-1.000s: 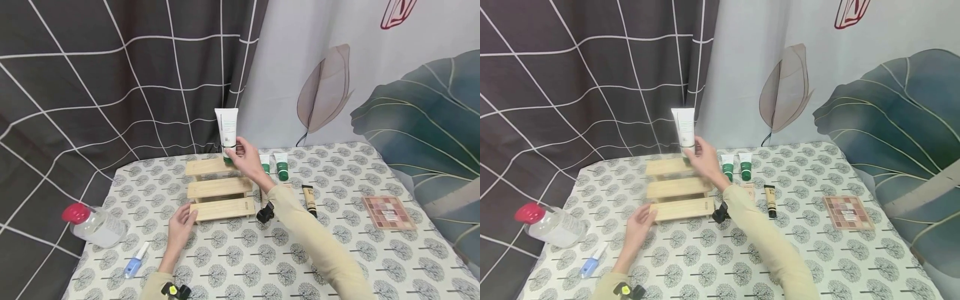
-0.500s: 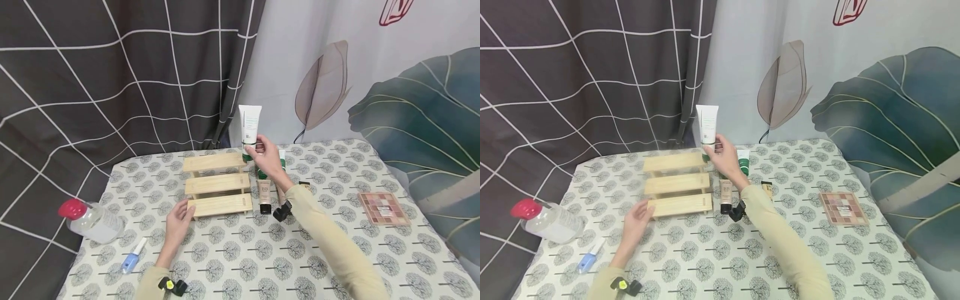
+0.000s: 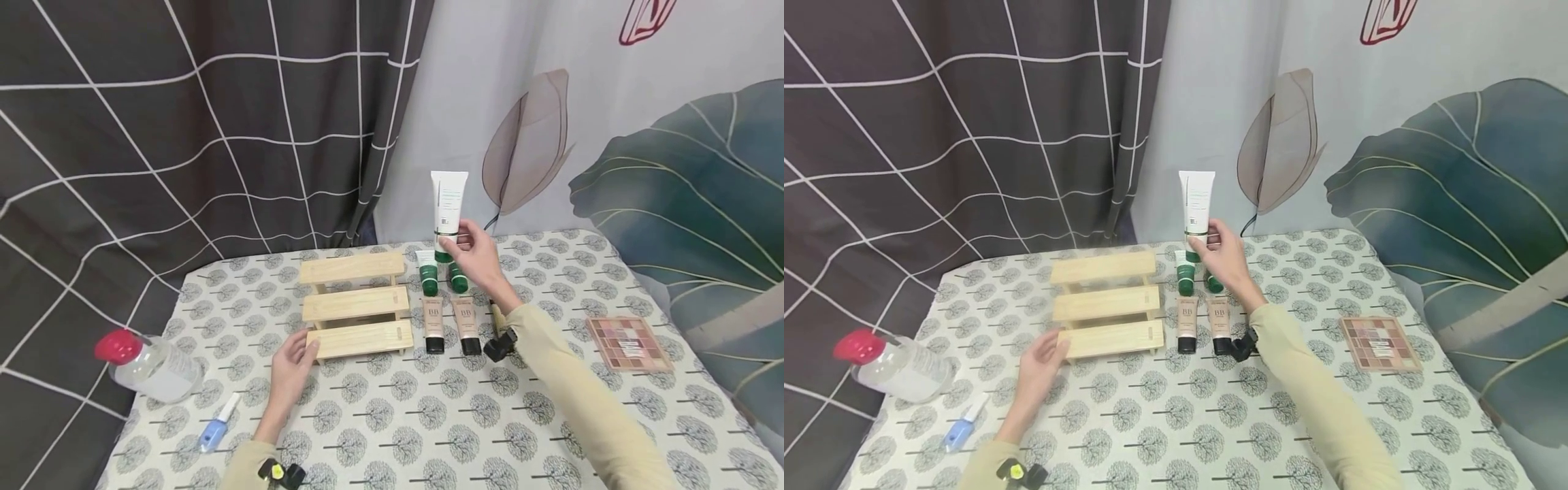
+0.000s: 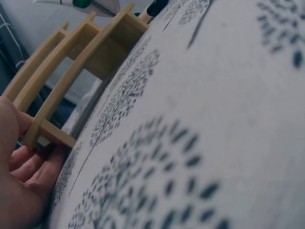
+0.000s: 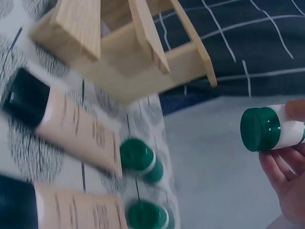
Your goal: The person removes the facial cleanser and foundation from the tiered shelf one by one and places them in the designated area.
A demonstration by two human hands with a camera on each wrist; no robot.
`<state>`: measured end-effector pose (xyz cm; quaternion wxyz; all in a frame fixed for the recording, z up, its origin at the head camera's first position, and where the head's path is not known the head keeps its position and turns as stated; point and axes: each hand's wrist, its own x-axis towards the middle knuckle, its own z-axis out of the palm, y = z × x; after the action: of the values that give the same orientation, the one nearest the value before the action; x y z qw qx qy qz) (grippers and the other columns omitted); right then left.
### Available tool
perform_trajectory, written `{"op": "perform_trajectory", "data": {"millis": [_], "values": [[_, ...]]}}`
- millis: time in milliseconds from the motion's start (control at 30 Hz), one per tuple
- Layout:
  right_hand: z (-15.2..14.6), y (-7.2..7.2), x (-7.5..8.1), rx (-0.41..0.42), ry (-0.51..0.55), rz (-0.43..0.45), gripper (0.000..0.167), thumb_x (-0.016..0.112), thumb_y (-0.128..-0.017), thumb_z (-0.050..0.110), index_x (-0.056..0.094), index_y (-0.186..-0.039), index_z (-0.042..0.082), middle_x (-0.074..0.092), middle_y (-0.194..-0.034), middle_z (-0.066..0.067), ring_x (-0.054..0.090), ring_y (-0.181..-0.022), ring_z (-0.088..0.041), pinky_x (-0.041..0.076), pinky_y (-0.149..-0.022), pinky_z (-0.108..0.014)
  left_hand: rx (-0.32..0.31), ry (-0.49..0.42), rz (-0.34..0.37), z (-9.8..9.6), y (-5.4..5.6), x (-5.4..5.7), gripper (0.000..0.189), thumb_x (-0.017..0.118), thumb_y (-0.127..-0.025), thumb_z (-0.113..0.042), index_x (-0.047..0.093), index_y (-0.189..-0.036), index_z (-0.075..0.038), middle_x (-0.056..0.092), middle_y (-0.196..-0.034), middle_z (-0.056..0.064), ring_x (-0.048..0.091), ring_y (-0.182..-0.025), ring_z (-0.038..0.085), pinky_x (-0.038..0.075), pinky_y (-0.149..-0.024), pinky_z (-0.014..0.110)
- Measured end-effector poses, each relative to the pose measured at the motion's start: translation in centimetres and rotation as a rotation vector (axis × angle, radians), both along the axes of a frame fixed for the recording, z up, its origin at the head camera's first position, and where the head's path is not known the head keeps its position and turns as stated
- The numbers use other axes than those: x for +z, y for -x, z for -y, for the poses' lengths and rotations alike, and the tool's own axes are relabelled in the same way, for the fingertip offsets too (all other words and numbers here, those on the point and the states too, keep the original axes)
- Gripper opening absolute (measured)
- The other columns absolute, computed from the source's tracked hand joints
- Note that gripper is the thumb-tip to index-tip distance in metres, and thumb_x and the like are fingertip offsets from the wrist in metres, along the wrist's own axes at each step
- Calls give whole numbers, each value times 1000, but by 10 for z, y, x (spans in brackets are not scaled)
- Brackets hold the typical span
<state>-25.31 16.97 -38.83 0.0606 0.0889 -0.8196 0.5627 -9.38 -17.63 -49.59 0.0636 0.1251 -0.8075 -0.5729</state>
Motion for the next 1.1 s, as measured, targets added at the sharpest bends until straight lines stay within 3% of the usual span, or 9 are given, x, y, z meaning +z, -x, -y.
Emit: {"op": "perform_trajectory", "data": {"millis": [200,367,467,667,867,1100], "values": [[-26,2,-5,-19,-53,21,48,69,-97,21,53,-136,-2,65,-122,-23,67,-102,-30,62,-85,-28,4,-10,-18,0,1,0,48,65,-101,-24,53,-142,-1,63,-135,24,63,-125,36,54,-101,15],[-46,3,-15,-46,-134,94,52,68,-98,25,51,-139,-3,62,-126,-23,61,-110,-33,58,-97,-41,-10,-17,-26,-1,1,1,49,64,-101,-22,51,-142,1,61,-136,26,62,-126,37,54,-99,12],[-56,5,-23,-71,-179,126,53,67,-98,28,51,-138,-4,61,-126,-24,60,-112,-35,55,-99,-44,-8,-15,-17,0,2,0,49,64,-101,-21,51,-143,1,61,-138,26,62,-127,37,54,-103,17],[-71,6,-40,-122,-239,140,52,64,-99,30,54,-134,-6,62,-120,-24,62,-102,-31,56,-83,-28,-2,-7,6,1,3,-3,47,62,-102,-16,49,-143,3,59,-139,28,59,-130,39,50,-110,32],[-82,10,-56,-158,-278,175,54,64,-98,32,54,-134,-8,62,-113,-22,59,-91,-26,50,-76,-25,-3,-7,-23,0,0,-3,47,64,-101,-20,52,-141,1,61,-137,27,62,-127,38,54,-106,24],[-90,12,-68,-154,-384,228,58,61,-99,38,56,-131,-10,62,-112,-23,58,-93,-29,49,-76,-29,-1,-16,-30,2,0,-5,46,66,-100,-21,54,-140,-1,64,-134,24,64,-125,36,55,-102,18]]}}
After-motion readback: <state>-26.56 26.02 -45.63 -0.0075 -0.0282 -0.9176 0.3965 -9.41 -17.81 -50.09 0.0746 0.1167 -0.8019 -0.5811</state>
